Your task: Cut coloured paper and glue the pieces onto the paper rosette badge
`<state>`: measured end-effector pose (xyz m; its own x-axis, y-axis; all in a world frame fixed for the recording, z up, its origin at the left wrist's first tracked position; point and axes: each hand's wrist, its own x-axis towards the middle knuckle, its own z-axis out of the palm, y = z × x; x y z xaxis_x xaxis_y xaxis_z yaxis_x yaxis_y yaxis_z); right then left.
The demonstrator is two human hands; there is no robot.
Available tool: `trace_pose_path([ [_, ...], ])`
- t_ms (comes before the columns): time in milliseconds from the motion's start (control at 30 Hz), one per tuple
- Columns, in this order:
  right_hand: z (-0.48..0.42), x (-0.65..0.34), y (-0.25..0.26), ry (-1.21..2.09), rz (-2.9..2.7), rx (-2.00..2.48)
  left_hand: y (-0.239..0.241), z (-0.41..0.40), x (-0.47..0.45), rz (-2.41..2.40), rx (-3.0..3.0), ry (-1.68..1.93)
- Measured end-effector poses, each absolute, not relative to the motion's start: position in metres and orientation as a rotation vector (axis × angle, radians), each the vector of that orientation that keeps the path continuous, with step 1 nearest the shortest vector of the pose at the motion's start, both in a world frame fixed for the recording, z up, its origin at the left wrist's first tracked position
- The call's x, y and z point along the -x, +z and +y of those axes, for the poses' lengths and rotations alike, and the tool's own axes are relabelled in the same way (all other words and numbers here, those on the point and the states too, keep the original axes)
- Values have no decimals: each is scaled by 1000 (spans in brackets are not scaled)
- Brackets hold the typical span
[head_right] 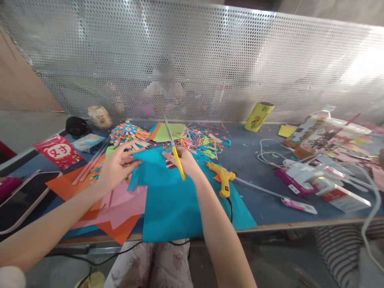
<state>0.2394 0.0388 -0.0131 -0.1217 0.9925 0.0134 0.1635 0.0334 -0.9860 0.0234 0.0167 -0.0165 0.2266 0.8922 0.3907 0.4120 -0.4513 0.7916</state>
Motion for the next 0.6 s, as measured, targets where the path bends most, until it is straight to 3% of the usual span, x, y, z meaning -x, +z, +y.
trace_pose_path([
  [167,28,-231,-5,1152,-1476,1073,-17,17,-21,1202,-1949,1221],
  [333,37,-236,-8,884,-1312,1090,-27,17,-25,1313,-2201,1197],
  [500,59,-247,-18,660,-960,1001,-44,3,-47,1366,-2628,351],
  [600,68,-255,-25,578,-802,969,-46,1,-65,1288,-2733,112],
])
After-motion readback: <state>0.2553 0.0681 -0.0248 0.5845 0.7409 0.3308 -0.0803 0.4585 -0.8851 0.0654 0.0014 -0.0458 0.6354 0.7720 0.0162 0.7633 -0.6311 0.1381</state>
